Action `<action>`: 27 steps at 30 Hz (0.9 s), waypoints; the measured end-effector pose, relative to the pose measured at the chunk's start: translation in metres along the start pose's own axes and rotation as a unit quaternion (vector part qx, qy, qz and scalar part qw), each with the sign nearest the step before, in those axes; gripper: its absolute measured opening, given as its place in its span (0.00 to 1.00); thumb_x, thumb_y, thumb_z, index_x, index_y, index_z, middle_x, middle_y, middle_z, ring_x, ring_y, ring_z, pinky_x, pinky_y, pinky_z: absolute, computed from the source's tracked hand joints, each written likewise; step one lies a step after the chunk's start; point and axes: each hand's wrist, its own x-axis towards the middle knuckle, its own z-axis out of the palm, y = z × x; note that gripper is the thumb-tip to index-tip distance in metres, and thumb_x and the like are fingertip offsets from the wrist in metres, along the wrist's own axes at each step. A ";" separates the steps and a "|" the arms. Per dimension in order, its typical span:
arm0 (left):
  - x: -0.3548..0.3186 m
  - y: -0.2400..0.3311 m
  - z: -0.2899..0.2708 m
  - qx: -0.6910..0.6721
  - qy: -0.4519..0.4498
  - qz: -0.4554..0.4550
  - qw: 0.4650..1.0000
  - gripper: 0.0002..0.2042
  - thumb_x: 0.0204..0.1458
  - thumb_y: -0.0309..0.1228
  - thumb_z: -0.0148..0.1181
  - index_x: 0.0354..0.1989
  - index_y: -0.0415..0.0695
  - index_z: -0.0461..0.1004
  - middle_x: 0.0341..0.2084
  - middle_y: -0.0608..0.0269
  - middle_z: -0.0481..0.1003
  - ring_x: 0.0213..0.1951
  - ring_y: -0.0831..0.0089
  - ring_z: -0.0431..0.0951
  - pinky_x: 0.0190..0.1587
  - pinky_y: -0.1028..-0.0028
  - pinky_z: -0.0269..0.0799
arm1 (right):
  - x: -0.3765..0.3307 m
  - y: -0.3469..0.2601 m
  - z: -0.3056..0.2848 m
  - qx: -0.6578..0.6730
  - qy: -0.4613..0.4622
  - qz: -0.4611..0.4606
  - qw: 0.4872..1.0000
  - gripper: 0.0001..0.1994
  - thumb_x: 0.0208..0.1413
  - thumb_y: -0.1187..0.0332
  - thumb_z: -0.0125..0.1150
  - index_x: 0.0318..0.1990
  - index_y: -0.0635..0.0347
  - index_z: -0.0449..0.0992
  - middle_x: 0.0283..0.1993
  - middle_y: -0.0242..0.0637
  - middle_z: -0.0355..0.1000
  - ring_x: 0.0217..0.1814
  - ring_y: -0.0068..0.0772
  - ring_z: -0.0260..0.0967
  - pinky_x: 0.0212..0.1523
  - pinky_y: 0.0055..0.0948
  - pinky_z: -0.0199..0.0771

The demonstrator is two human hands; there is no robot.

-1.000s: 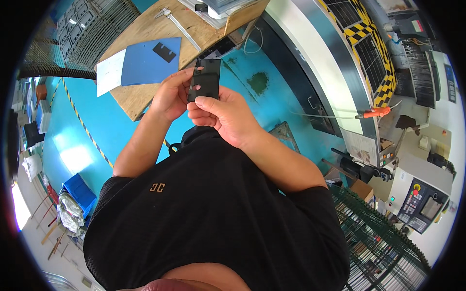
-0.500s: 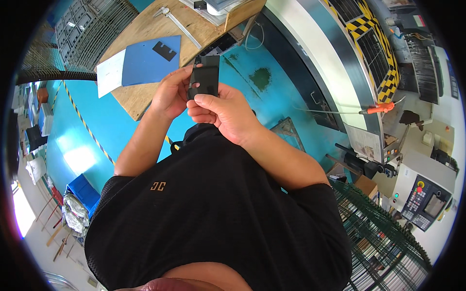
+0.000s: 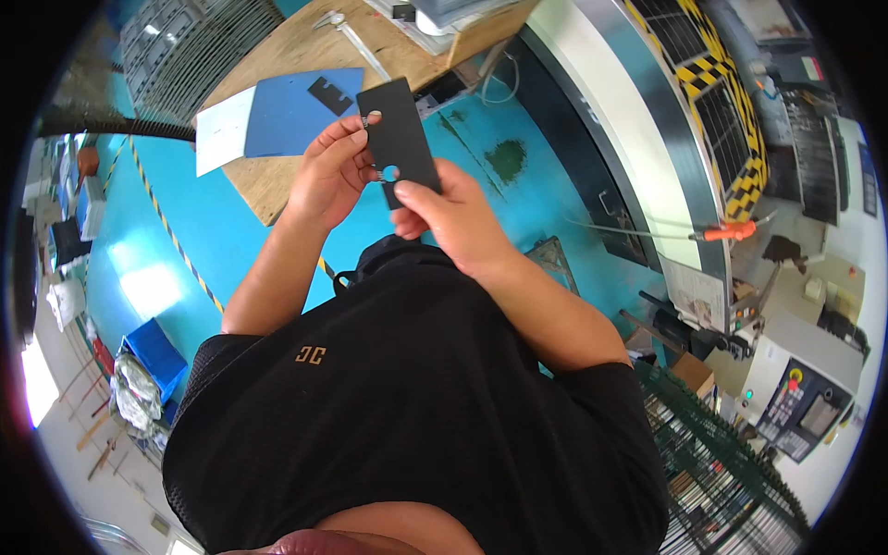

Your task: Operating a CNC machine to process components, including loading materials, using an air gun for cleaning, and inspecting finished parts.

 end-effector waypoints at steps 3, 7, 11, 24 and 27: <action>-0.027 0.012 -0.013 -0.044 -0.045 0.120 0.991 0.12 0.60 0.21 0.54 0.52 0.40 0.73 0.39 0.60 0.80 0.39 0.66 0.83 0.41 0.70 0.79 | 0.010 -0.008 -0.003 -0.126 0.020 -0.077 0.989 0.09 0.58 0.69 0.64 0.44 0.61 0.74 0.29 0.28 0.71 0.26 0.17 0.67 0.26 0.20 0.68; -0.085 0.022 -0.043 0.065 -0.019 0.129 0.989 0.12 0.61 0.22 0.54 0.52 0.40 0.73 0.40 0.54 0.81 0.43 0.64 0.83 0.43 0.70 0.80 | 0.044 -0.024 0.001 -0.213 -0.099 -0.045 0.971 0.08 0.55 0.70 0.66 0.39 0.60 0.75 0.28 0.24 0.71 0.25 0.13 0.63 0.25 0.18 0.61; -0.143 0.018 -0.056 0.083 0.109 0.131 0.982 0.11 0.61 0.25 0.56 0.51 0.39 0.74 0.41 0.52 0.81 0.43 0.67 0.83 0.43 0.71 0.79 | 0.074 -0.011 0.037 -0.239 -0.194 0.004 0.952 0.07 0.55 0.73 0.65 0.40 0.61 0.75 0.31 0.24 0.72 0.29 0.12 0.65 0.30 0.17 0.64; -0.268 -0.034 -0.081 -0.014 0.360 0.232 0.904 0.10 0.62 0.28 0.59 0.49 0.38 0.75 0.40 0.53 0.82 0.39 0.70 0.83 0.37 0.76 0.79 | 0.126 0.078 0.157 -0.288 -0.343 0.103 0.888 0.05 0.57 0.72 0.63 0.39 0.59 0.74 0.28 0.20 0.66 0.27 0.10 0.57 0.27 0.15 0.56; -0.278 -0.042 -0.083 -0.034 0.366 0.247 0.897 0.10 0.61 0.28 0.59 0.49 0.37 0.75 0.39 0.52 0.82 0.39 0.69 0.83 0.36 0.76 0.79 | 0.125 0.088 0.166 -0.298 -0.362 0.104 0.877 0.05 0.57 0.72 0.62 0.40 0.59 0.74 0.28 0.21 0.67 0.27 0.10 0.58 0.27 0.15 0.57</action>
